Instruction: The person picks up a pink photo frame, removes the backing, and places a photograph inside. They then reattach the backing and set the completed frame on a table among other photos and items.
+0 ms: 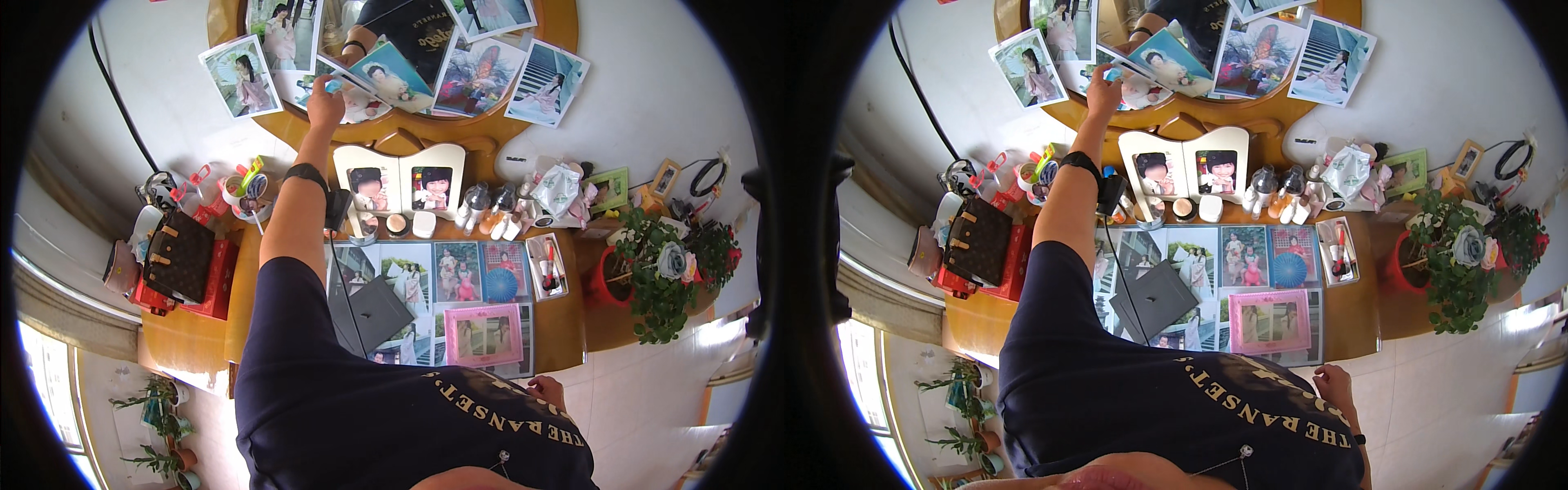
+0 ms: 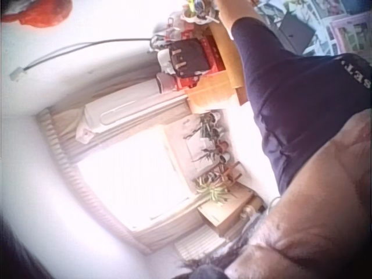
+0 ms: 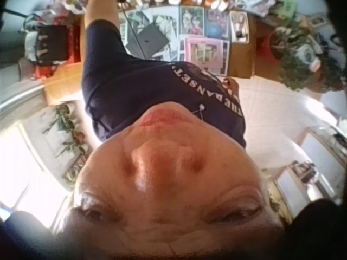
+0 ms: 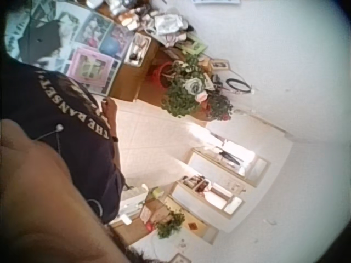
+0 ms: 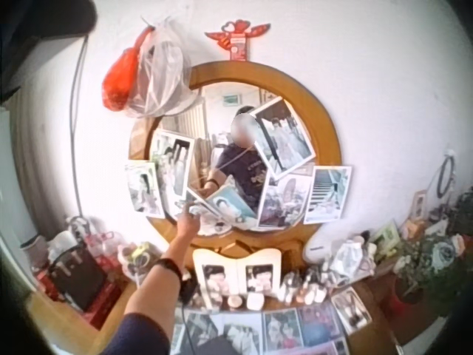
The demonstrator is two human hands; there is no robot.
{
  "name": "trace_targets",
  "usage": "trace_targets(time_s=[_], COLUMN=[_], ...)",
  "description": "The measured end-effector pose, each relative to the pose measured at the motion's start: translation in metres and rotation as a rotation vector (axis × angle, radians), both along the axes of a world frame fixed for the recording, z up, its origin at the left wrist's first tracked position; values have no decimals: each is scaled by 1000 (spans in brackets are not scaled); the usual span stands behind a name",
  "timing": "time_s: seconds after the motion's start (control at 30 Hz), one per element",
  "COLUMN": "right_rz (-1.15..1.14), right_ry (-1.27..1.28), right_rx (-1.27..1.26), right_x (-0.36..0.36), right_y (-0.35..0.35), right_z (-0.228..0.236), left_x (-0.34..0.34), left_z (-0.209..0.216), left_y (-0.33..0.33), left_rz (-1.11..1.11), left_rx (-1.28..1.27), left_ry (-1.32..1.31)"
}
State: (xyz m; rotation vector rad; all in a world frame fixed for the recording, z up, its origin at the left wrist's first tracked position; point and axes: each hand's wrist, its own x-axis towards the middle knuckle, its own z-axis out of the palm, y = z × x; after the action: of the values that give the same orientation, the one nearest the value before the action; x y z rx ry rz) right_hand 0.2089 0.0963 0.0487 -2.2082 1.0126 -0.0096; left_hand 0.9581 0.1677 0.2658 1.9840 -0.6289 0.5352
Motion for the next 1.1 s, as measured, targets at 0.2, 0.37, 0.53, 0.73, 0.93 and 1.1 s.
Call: trace_targets(time_s=[0.2,0.37,0.53,0.73,0.93,1.1], right_rz=[33,63,91,98,15,-74], right_ry=[-9,21,50,4,-125,-430], right_rx=[-9,-19,5,-24,32,7], right_x=[-2,-6,-9,-5,26,90], right_y=[-2,1,4,4,-1,7], right_z=[-7,-11,-15,-13,9,71], left_x=[16,25,9,-45,-192,-332], left_z=[-6,-3,12,31,-20,-75], left_y=[-5,-4,-2,27,70,101], left_rz=[12,-104,-158,-203,-405,-755], left_rx=[-62,-169,-322,-348,-198,48], left_ry=[17,187,103,-32,-188,191])
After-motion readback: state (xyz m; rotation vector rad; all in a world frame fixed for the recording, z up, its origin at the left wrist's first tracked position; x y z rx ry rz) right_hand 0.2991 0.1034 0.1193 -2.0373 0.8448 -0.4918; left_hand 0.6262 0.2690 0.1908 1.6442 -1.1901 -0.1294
